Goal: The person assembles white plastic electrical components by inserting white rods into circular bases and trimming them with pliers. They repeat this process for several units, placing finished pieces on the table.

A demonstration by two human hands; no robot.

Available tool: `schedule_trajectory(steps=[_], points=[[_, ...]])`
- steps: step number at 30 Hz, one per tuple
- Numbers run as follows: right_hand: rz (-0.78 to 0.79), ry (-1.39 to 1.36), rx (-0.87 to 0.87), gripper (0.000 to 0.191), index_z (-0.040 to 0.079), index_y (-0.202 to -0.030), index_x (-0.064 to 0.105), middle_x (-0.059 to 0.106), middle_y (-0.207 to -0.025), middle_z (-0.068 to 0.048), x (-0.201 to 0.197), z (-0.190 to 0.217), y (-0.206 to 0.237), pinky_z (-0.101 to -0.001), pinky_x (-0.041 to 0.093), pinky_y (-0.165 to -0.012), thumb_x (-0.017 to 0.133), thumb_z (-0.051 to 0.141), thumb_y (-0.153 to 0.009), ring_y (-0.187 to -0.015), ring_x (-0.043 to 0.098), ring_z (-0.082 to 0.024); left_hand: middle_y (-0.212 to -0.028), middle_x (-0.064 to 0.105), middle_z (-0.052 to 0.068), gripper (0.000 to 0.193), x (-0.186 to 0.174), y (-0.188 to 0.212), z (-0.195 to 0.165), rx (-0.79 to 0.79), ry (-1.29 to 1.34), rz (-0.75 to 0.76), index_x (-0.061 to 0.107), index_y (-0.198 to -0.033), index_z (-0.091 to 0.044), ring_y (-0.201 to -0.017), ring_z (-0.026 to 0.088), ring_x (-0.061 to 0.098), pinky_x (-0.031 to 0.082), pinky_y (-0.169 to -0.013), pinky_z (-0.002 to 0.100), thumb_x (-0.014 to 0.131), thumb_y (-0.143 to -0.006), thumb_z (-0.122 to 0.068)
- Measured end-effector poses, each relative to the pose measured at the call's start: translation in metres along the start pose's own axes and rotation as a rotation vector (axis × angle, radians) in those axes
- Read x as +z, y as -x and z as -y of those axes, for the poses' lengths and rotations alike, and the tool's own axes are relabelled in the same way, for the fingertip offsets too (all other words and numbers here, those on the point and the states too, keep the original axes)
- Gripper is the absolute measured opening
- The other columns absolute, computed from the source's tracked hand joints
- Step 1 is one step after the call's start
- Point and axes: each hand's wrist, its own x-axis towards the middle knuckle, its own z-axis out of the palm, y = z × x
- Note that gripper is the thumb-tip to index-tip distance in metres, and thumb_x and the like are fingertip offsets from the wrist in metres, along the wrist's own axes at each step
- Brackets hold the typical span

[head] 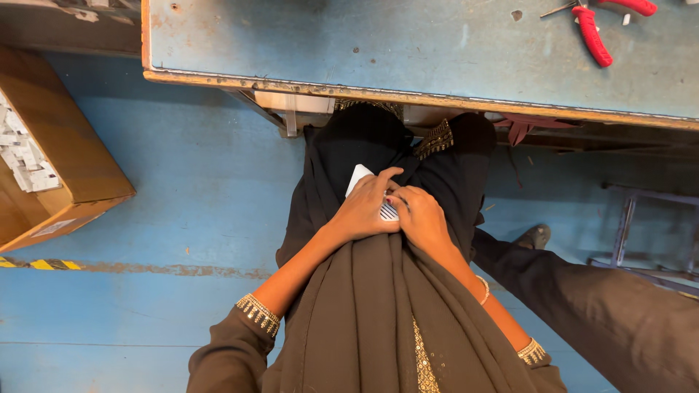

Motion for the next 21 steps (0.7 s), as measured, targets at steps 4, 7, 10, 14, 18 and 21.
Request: schedule_trajectory(steps=[4, 7, 10, 14, 18, 21], points=[[0.072, -0.017, 0.037, 0.02, 0.007, -0.1, 0.074, 0.071, -0.093, -0.008, -0.019, 0.006, 0.003, -0.0393, 0.054, -0.071, 0.072, 0.023, -0.088, -0.084, 0.07, -0.026, -0.113, 0.071, 0.013, 0.092, 0.0, -0.002, -0.004, 0.012, -0.025, 0.004, 0.04, -0.149, -0.007, -0.112, 0.035, 0.065, 0.04, -0.111, 0.047, 0.081, -0.071, -0.034], [0.051, -0.016, 0.032, 0.022, 0.005, -0.099, 0.071, 0.069, -0.091, -0.01, -0.026, 0.012, 0.009, -0.0398, 0.054, -0.069, 0.074, 0.018, -0.082, -0.083, 0.069, -0.027, -0.112, 0.071, 0.013, 0.095, -0.002, -0.003, -0.005, -0.025, -0.001, 0.018, 0.038, -0.148, -0.005, -0.112, 0.037, 0.061, 0.042, -0.105, 0.046, 0.082, -0.069, -0.035], [-0.021, 0.033, -0.057, 0.012, 0.004, -0.096, 0.071, 0.071, -0.091, -0.009, -0.018, 0.014, 0.01, -0.0398, 0.054, -0.074, 0.07, 0.012, -0.087, -0.088, 0.068, -0.029, -0.112, 0.071, 0.013, 0.093, -0.002, -0.003, -0.005, 0.001, -0.012, 0.004, 0.039, -0.147, -0.005, -0.113, 0.036, 0.061, 0.041, -0.106, 0.045, 0.083, -0.072, -0.038], [0.005, -0.002, -0.042, 0.012, 0.003, -0.099, 0.072, 0.07, -0.092, -0.01, -0.009, 0.007, 0.003, -0.0399, 0.054, -0.075, 0.067, 0.01, -0.091, -0.085, 0.068, -0.029, -0.109, 0.071, 0.012, 0.092, -0.003, -0.002, -0.001, 0.012, 0.018, 0.006, 0.038, -0.147, -0.004, -0.108, 0.032, 0.066, 0.038, -0.111, 0.045, 0.083, -0.074, -0.038], [0.045, 0.028, -0.023, 0.014, 0.002, -0.099, 0.074, 0.071, -0.09, -0.01, -0.003, -0.011, -0.001, -0.0396, 0.053, -0.072, 0.064, 0.012, -0.094, -0.083, 0.068, -0.028, -0.107, 0.072, 0.011, 0.09, -0.001, -0.004, 0.0, 0.024, 0.014, 0.005, 0.038, -0.148, -0.005, -0.106, 0.03, 0.068, 0.038, -0.112, 0.044, 0.081, -0.075, -0.036], [0.119, -0.171, -0.016, 0.018, 0.0, -0.1, 0.073, 0.074, -0.09, -0.009, -0.002, -0.033, -0.008, -0.0341, 0.055, -0.069, 0.064, 0.014, -0.094, -0.077, 0.07, -0.021, -0.107, 0.072, 0.011, 0.093, -0.002, -0.006, -0.001, 0.027, 0.027, 0.042, 0.037, -0.148, -0.004, -0.106, 0.031, 0.067, 0.038, -0.112, 0.044, 0.083, -0.074, -0.038]])
